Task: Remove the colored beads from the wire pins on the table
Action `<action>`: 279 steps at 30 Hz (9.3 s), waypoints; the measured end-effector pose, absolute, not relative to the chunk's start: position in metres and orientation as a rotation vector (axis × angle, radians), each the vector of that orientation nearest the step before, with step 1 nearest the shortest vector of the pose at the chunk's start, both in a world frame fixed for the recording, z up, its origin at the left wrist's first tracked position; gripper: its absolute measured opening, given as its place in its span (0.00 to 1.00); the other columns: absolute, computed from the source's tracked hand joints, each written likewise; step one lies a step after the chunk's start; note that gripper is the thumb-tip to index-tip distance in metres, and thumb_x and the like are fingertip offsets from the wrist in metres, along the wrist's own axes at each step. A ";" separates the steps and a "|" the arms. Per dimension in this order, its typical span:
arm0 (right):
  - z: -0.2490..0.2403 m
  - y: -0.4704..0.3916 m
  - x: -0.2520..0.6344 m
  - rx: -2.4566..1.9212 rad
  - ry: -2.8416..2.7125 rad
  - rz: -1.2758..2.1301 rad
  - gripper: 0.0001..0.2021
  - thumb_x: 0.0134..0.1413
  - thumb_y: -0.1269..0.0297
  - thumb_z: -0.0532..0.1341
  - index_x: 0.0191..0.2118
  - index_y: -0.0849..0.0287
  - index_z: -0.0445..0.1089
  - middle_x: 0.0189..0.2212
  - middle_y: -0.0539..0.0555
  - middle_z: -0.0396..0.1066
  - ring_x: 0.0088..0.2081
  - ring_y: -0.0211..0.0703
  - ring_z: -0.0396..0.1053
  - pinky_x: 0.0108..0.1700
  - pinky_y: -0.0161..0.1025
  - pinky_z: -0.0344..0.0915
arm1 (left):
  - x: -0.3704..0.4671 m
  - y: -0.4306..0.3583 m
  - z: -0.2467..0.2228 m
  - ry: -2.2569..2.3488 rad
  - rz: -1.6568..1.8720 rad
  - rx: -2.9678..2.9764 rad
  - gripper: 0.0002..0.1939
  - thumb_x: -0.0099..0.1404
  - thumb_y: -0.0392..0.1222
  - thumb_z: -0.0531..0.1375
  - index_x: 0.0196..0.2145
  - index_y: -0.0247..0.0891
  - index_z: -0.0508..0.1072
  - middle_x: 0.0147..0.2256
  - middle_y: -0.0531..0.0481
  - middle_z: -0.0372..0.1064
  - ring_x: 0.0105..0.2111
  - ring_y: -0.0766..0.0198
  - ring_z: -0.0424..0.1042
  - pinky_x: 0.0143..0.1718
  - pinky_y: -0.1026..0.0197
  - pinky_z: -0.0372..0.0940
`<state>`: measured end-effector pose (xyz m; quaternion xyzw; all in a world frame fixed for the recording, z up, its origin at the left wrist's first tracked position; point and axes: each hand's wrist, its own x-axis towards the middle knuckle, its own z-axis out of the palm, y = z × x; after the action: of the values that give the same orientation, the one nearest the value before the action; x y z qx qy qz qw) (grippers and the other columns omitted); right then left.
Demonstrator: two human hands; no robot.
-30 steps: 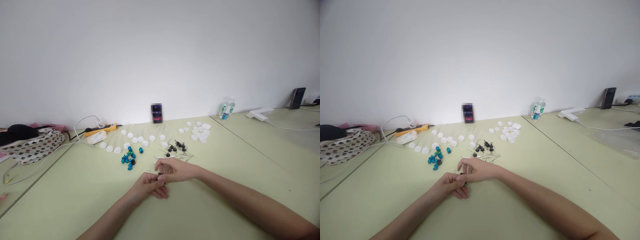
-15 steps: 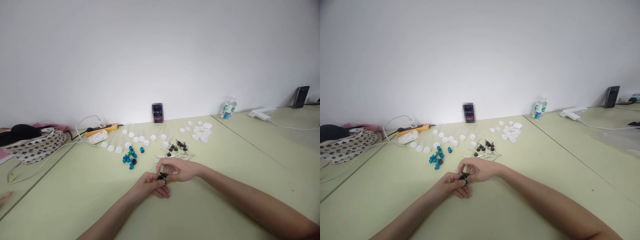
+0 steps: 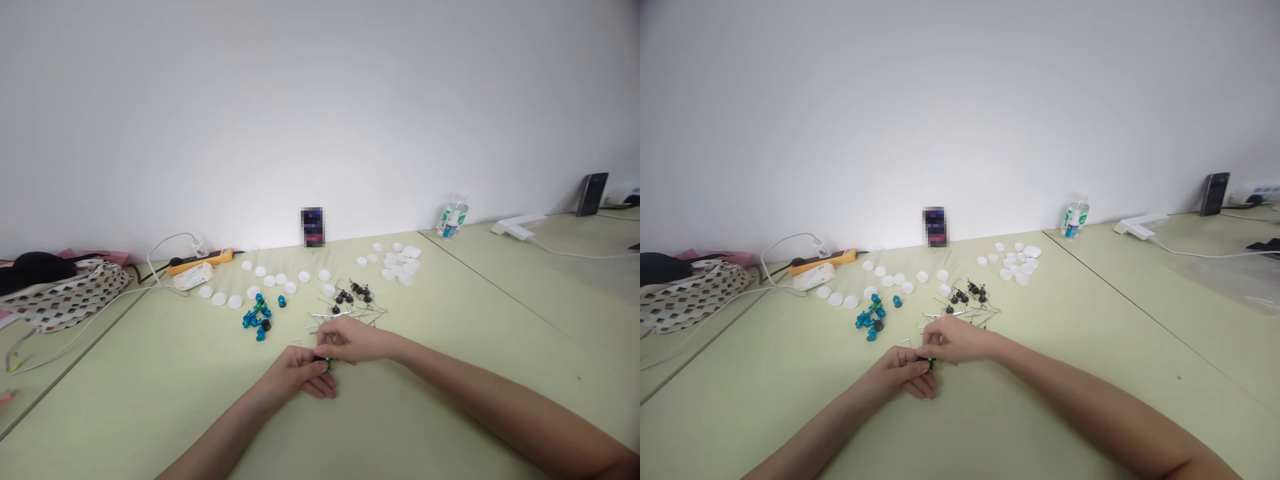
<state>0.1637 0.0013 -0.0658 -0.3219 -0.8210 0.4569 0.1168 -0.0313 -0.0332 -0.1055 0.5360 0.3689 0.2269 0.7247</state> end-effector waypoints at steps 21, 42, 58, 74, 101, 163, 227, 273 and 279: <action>-0.072 0.005 0.163 -0.796 -2.373 1.452 0.14 0.51 0.59 0.60 0.42 0.60 0.64 0.30 0.50 0.65 0.25 0.31 0.62 0.25 0.27 0.57 | -0.031 -0.032 -0.105 0.808 0.510 1.178 0.16 0.58 0.48 0.59 0.32 0.30 0.73 0.31 0.42 0.74 0.31 0.59 0.75 0.34 0.62 0.66; -0.072 0.006 0.164 -0.833 -2.216 1.581 0.18 0.50 0.56 0.61 0.46 0.57 0.63 0.36 0.52 0.66 0.26 0.31 0.63 0.25 0.28 0.58 | -0.032 -0.031 -0.107 0.817 0.516 1.135 0.15 0.58 0.48 0.59 0.32 0.30 0.72 0.31 0.42 0.74 0.31 0.60 0.75 0.32 0.63 0.66; -0.075 0.006 0.164 -0.815 -2.217 1.622 0.17 0.51 0.56 0.60 0.45 0.59 0.64 0.23 0.46 0.61 0.21 0.29 0.59 0.23 0.27 0.57 | -0.032 -0.031 -0.107 0.817 0.515 1.135 0.16 0.58 0.49 0.59 0.32 0.30 0.72 0.30 0.41 0.74 0.30 0.60 0.75 0.32 0.62 0.67; -0.074 0.007 0.162 -0.825 -2.150 1.680 0.16 0.51 0.54 0.59 0.41 0.61 0.65 0.22 0.46 0.61 0.20 0.28 0.58 0.21 0.27 0.55 | -0.032 -0.032 -0.106 0.821 0.511 1.134 0.17 0.58 0.50 0.59 0.33 0.30 0.72 0.31 0.41 0.74 0.30 0.59 0.75 0.32 0.62 0.66; -0.076 0.007 0.162 -0.815 -2.059 1.761 0.18 0.49 0.54 0.61 0.41 0.60 0.63 0.29 0.48 0.64 0.23 0.29 0.62 0.24 0.28 0.58 | -0.033 -0.031 -0.107 0.806 0.497 1.131 0.17 0.58 0.50 0.58 0.33 0.30 0.71 0.31 0.41 0.74 0.30 0.60 0.75 0.32 0.62 0.66; -0.090 0.014 0.160 -0.888 -1.443 2.263 0.13 0.45 0.59 0.65 0.32 0.62 0.64 0.22 0.49 0.66 0.18 0.30 0.64 0.19 0.27 0.59 | -0.028 -0.035 -0.116 0.765 0.487 1.331 0.18 0.62 0.53 0.52 0.40 0.35 0.65 0.28 0.49 0.68 0.23 0.67 0.71 0.22 0.67 0.65; -0.097 0.018 0.157 -0.690 -0.943 1.889 0.21 0.51 0.45 0.55 0.23 0.59 0.61 0.16 0.46 0.55 0.20 0.33 0.54 0.27 0.33 0.54 | 0.029 0.022 -0.090 1.230 1.232 1.807 0.16 0.64 0.51 0.48 0.24 0.38 0.60 0.20 0.56 0.59 0.22 0.68 0.60 0.24 0.67 0.53; -0.096 0.023 0.167 -1.112 -1.286 1.278 0.17 0.54 0.54 0.51 0.21 0.58 0.51 0.19 0.46 0.52 0.21 0.35 0.53 0.23 0.34 0.51 | 0.009 0.033 -0.088 1.426 1.122 1.540 0.11 0.60 0.47 0.52 0.27 0.37 0.65 0.26 0.52 0.61 0.25 0.67 0.62 0.29 0.64 0.58; -0.104 0.031 0.177 -1.300 -1.957 0.331 0.14 0.61 0.64 0.42 0.28 0.58 0.58 0.30 0.54 0.61 0.33 0.43 0.59 0.36 0.40 0.59 | -0.046 0.054 -0.090 1.988 1.444 1.593 0.09 0.65 0.41 0.45 0.35 0.38 0.63 0.41 0.43 0.59 0.43 0.55 0.60 0.45 0.54 0.54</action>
<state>0.1769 0.0309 -0.1038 -0.5080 -0.7646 0.1292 0.3750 -0.0459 0.0537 -0.0901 0.5410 0.6750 0.4902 0.1066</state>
